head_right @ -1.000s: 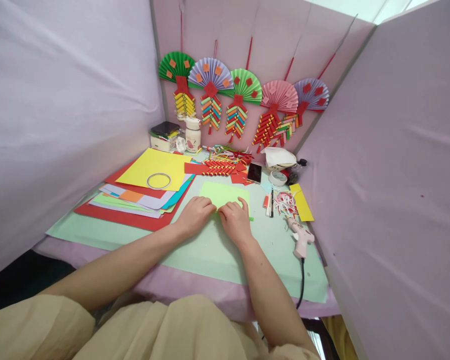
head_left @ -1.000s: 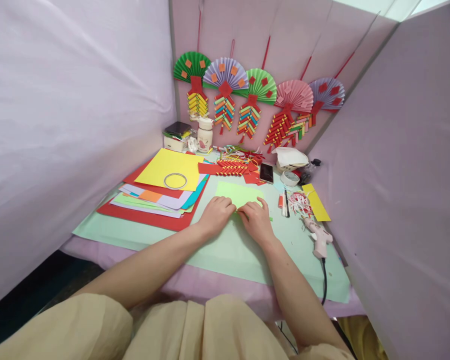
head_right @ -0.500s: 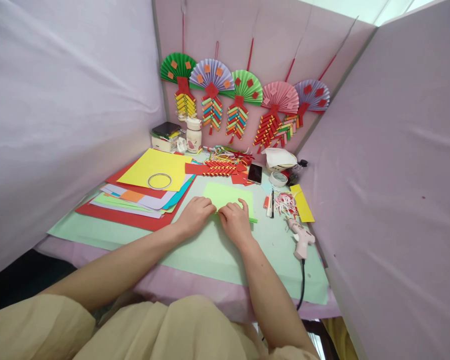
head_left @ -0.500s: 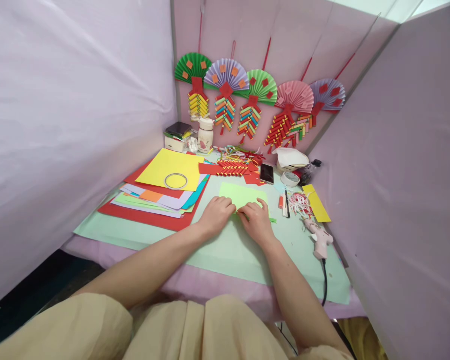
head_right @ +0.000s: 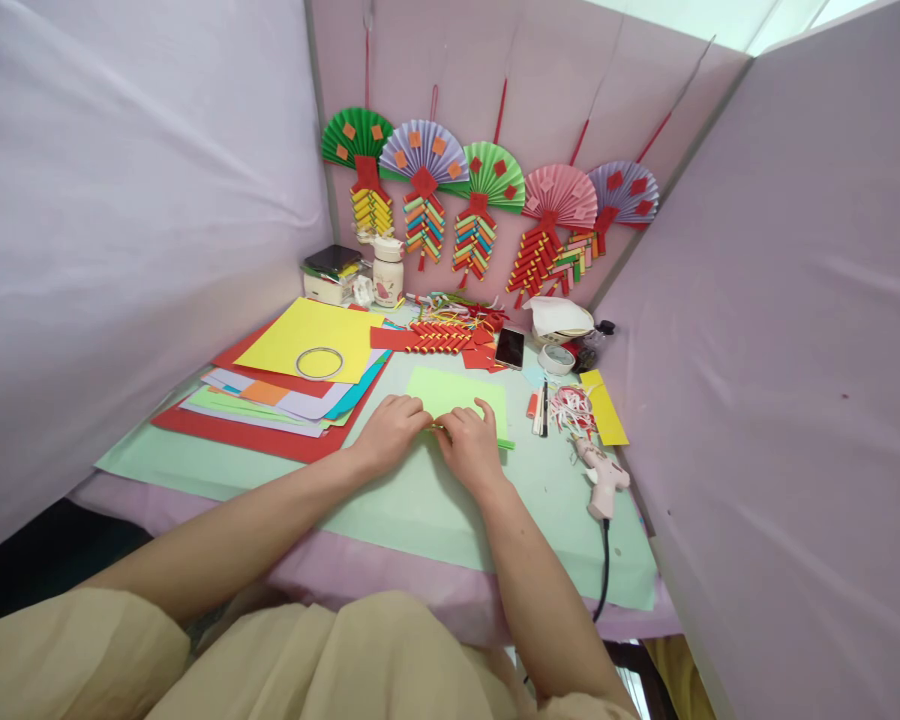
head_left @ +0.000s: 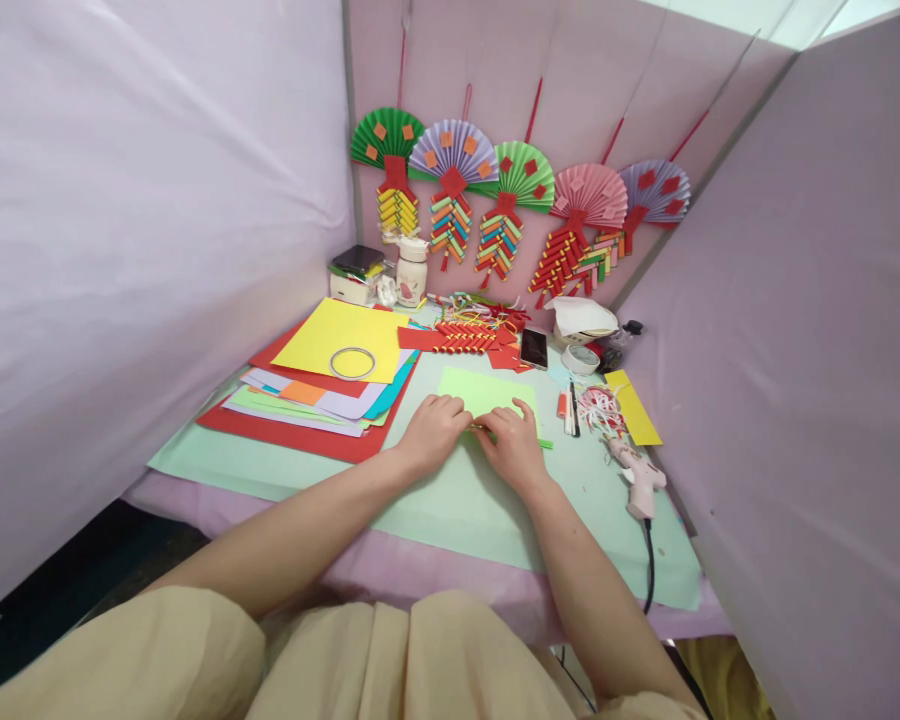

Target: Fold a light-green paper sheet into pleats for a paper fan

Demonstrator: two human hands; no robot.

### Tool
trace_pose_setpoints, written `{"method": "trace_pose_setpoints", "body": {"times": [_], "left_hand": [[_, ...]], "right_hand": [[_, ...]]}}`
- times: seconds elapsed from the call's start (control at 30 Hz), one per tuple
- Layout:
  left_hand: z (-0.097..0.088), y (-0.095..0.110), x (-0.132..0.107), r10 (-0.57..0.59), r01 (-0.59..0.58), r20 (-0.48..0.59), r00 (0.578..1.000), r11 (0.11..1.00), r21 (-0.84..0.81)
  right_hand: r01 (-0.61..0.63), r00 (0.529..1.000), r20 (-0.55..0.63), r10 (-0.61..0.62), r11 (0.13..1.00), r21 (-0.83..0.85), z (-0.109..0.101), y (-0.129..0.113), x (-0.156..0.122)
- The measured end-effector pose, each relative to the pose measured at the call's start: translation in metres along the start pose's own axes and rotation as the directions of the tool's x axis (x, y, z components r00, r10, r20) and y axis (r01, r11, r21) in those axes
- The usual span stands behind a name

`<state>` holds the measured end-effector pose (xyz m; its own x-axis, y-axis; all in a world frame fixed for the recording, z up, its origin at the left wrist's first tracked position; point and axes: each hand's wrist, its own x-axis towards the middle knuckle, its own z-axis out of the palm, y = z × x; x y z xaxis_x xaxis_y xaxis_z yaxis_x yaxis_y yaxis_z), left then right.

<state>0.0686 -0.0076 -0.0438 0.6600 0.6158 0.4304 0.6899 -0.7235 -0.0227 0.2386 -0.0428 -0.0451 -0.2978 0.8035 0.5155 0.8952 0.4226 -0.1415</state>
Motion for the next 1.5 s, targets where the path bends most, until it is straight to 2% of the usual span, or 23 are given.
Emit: {"method": "trace_pose_setpoints", "body": {"times": [0.13,0.37,0.67,0.87,1.03,1.27,1.5], "left_hand": [[0.004,-0.002,0.0,0.029,-0.03,-0.027,0.999,0.999,-0.023],[0.0,-0.01,0.001,-0.038,0.037,-0.055,0.998,0.999,-0.023],[-0.001,-0.004,0.0,0.024,-0.024,-0.073,0.997,1.0,-0.003],[-0.003,-0.002,0.0,-0.001,0.0,-0.089,0.996,1.0,-0.009],[-0.002,-0.003,0.001,-0.029,0.025,-0.058,0.998,0.998,-0.06],[0.006,-0.014,0.001,-0.078,0.066,-0.07,0.994,0.985,-0.159],[-0.002,-0.011,0.001,-0.08,0.071,-0.072,0.994,0.99,-0.121]], "right_hand": [[0.008,1.0,-0.014,-0.008,1.0,-0.015,0.001,0.001,0.0],[-0.047,0.998,-0.049,0.044,0.997,-0.055,0.001,0.003,0.001],[0.003,0.999,-0.045,-0.005,0.999,-0.049,0.003,0.002,0.001],[0.023,0.998,-0.048,-0.026,0.997,-0.068,0.001,-0.001,0.001],[0.023,0.999,-0.038,-0.026,0.997,-0.07,0.002,-0.001,0.002],[-0.041,0.999,-0.032,0.039,0.997,-0.068,0.0,0.003,0.002],[-0.05,0.998,-0.03,0.049,0.997,-0.052,-0.001,0.002,0.002]]}}
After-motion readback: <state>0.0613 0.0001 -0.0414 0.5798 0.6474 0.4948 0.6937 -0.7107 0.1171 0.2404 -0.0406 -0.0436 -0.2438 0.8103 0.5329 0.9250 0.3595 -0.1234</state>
